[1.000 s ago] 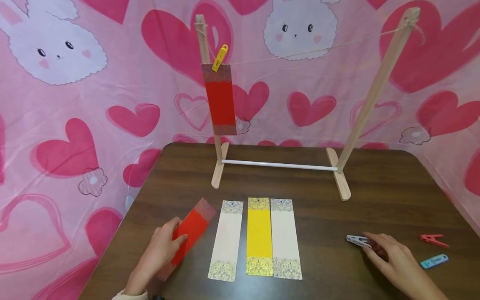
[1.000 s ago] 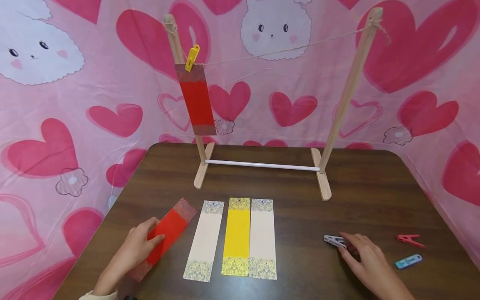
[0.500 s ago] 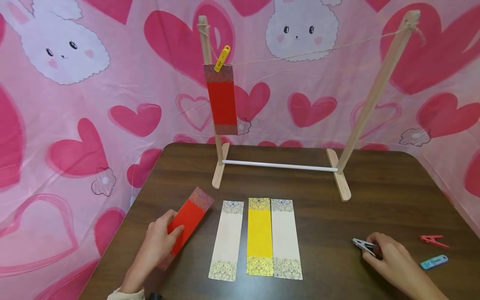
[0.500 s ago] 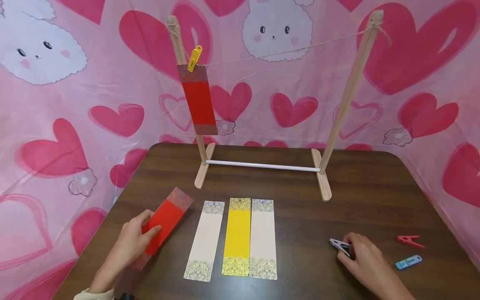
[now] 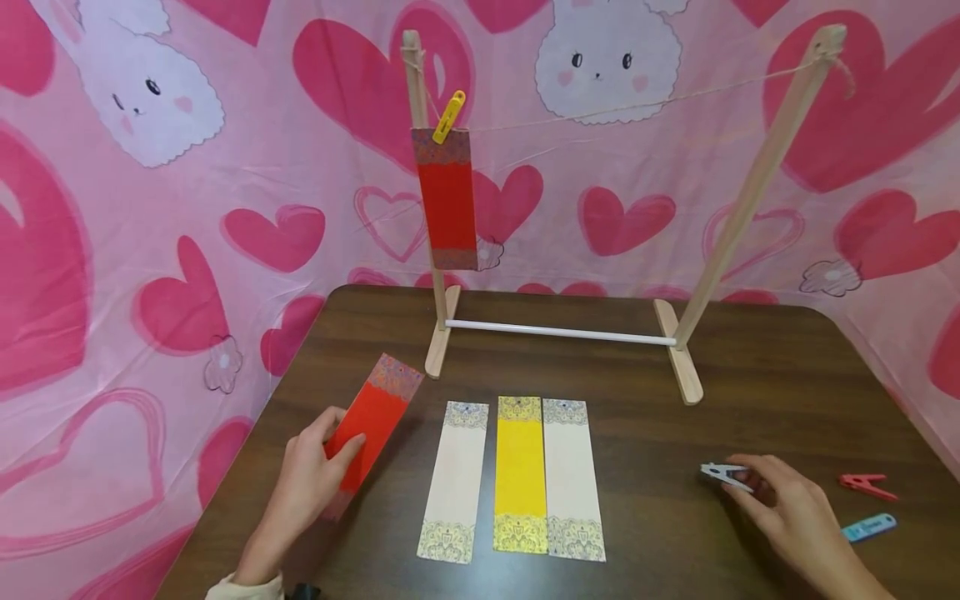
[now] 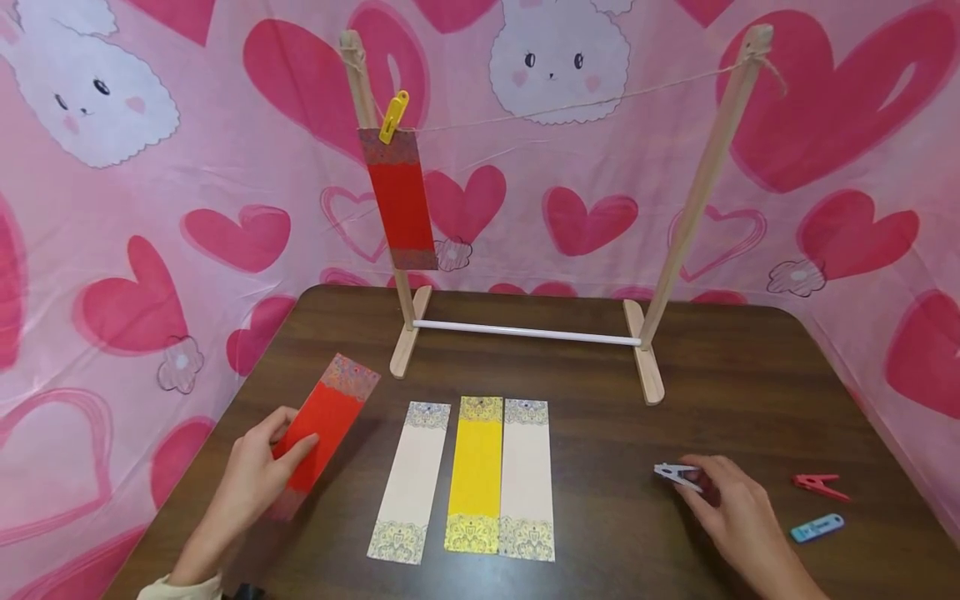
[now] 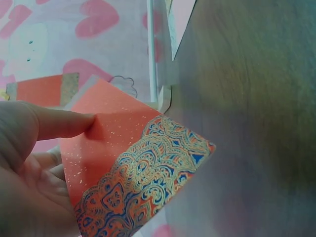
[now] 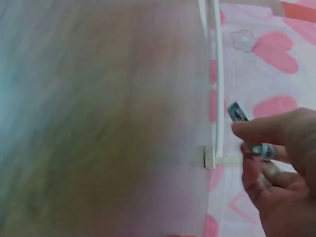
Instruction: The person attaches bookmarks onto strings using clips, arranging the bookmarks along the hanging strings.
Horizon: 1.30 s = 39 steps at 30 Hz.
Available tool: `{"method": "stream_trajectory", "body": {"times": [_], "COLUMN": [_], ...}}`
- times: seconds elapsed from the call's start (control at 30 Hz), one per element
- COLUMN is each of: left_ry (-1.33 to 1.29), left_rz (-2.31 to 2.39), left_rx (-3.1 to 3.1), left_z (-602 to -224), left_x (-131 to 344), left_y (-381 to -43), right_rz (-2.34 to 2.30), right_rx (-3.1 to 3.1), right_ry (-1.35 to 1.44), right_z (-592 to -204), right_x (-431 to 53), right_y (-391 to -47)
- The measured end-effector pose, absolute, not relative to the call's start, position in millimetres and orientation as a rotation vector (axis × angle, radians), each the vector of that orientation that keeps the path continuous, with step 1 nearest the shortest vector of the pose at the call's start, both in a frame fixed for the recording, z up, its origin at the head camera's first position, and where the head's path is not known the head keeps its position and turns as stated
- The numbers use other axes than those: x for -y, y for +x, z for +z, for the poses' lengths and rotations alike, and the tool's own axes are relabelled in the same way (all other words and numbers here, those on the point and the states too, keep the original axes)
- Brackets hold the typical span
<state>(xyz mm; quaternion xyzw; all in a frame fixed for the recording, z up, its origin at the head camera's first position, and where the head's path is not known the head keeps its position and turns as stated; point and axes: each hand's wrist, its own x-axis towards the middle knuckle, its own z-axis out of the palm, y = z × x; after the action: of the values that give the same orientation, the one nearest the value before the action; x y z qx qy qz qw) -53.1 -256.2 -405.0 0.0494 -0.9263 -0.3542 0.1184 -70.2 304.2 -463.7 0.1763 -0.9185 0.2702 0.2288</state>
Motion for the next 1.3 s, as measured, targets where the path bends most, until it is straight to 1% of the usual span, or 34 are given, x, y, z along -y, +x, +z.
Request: {"method": "stream_trajectory", "body": {"times": [0.27, 0.43, 0.77, 0.97, 1.07, 1.3], "left_ry": [0.096, 0.103, 0.082, 0.07, 0.048, 0.004], "left_rz": [-1.081, -1.146, -1.212, -1.213, -1.205, -1.215], "left_rx": [2.657, 2.655, 2.652, 2.651, 2.648, 2.643], "left_z": [-402.5, -401.8, -396.8, -395.5, -394.7, -390.7], "left_x": [252.6, 250.7, 242.9, 241.1, 240.5, 238.0], "left_y": [-53.1, -53.5, -58.2, -60.7, -61.6, -65.0], "right_rz": [0.979, 0.994, 0.737, 0.852, 0.93, 0.76], "right_rx": [2.443, 2.484, 2.435, 2.472, 2.489, 2.553], "right_ry": [0.286, 0.231, 0.512, 0.55, 0.524, 0.601], "right_z": [-448.1, -444.2, -437.5, -431.6, -429.0, -411.6], "right_x": [-300.8, -299.0, -297.3, -290.1, -288.8, -286.9], "right_y": [-69.2, -70.3, -83.0, -85.3, -85.0, -87.1]}}
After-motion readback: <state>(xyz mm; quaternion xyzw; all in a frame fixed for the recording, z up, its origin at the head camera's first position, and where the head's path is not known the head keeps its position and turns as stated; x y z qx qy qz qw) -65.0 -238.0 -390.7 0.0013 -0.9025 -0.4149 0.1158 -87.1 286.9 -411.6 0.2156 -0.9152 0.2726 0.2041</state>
